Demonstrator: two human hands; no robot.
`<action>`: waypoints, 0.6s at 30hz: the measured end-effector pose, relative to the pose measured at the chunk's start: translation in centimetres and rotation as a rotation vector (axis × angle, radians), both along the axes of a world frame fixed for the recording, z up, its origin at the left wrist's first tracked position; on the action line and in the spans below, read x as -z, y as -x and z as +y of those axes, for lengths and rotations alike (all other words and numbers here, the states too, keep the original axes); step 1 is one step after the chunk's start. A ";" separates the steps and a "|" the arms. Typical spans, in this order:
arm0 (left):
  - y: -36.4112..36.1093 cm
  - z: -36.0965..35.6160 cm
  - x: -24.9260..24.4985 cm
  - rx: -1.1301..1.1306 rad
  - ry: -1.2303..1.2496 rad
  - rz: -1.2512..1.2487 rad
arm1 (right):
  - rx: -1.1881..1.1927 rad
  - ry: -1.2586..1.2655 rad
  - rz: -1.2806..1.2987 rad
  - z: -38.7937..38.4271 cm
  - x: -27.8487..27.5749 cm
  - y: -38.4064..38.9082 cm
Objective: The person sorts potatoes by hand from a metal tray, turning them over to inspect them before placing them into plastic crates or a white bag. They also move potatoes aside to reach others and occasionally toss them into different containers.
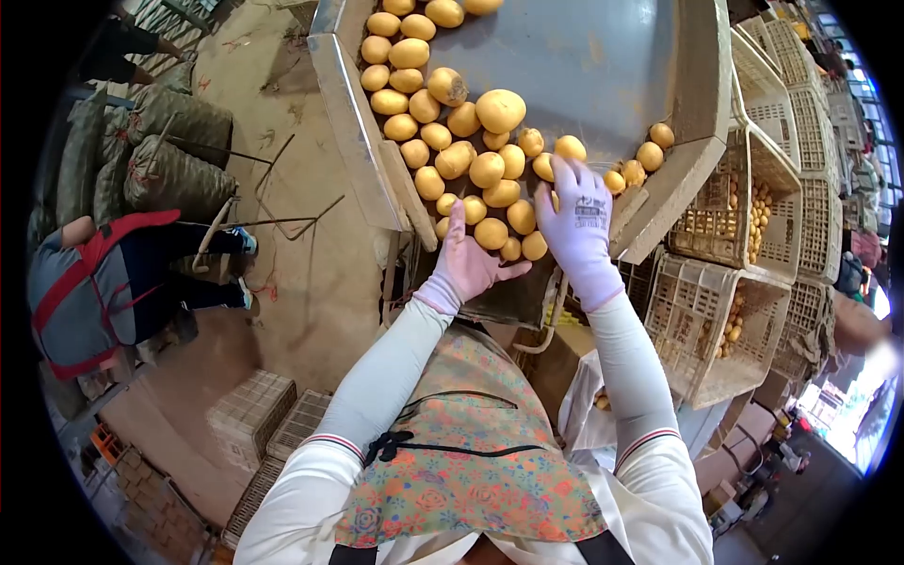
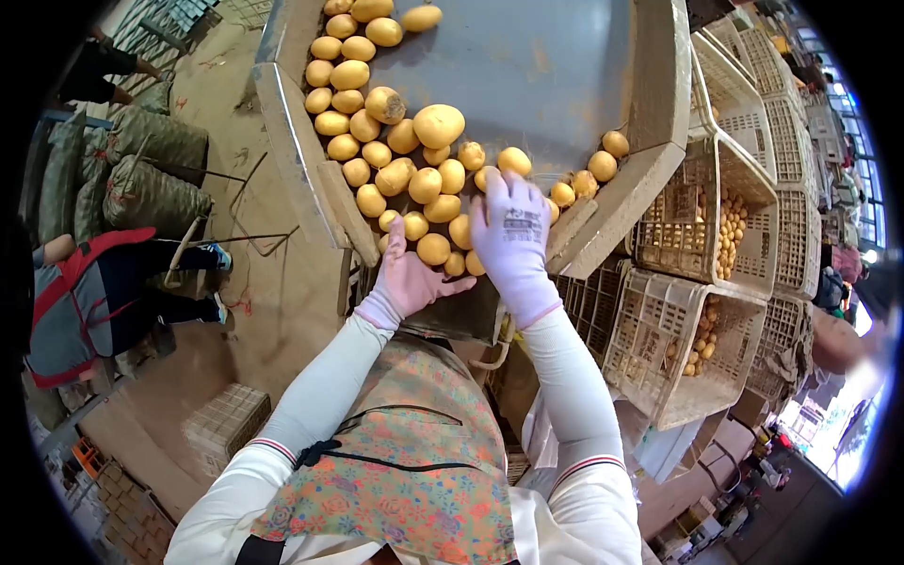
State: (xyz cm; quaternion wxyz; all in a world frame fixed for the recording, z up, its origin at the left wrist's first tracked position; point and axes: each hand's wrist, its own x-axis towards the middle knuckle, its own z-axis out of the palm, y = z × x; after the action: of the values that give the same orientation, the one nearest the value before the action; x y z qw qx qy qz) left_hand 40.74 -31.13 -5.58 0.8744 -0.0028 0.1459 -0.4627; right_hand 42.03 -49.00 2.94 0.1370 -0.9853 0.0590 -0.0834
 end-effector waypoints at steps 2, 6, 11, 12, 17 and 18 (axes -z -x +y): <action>0.2 -0.6 0.3 -0.002 -0.142 -0.103 | -0.092 -0.077 -0.176 1.8 -1.0 -3.2; -0.5 -1.3 -0.6 0.045 -0.243 0.017 | 0.016 -0.059 0.115 3.1 1.0 -9.4; -0.8 -1.5 0.3 -0.007 -0.096 -0.001 | -0.038 -1.623 0.097 0.2 0.2 -7.4; -0.8 -1.1 -0.3 0.080 -0.131 0.079 | -0.018 -2.124 0.131 -0.2 -1.6 -5.4; -0.7 -1.6 -1.1 0.060 -0.201 0.016 | -0.145 -2.793 0.066 0.4 -2.9 0.1; -0.7 -1.6 -1.5 0.061 -0.242 0.016 | -0.162 -2.854 0.058 0.5 -2.7 0.7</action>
State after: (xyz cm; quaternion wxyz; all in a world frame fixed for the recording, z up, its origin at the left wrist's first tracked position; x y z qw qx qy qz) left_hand 41.47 -32.72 -4.11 0.8527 0.1034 0.2077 -0.4681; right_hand 41.38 -48.54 5.64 0.9965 -0.0084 0.0383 0.0740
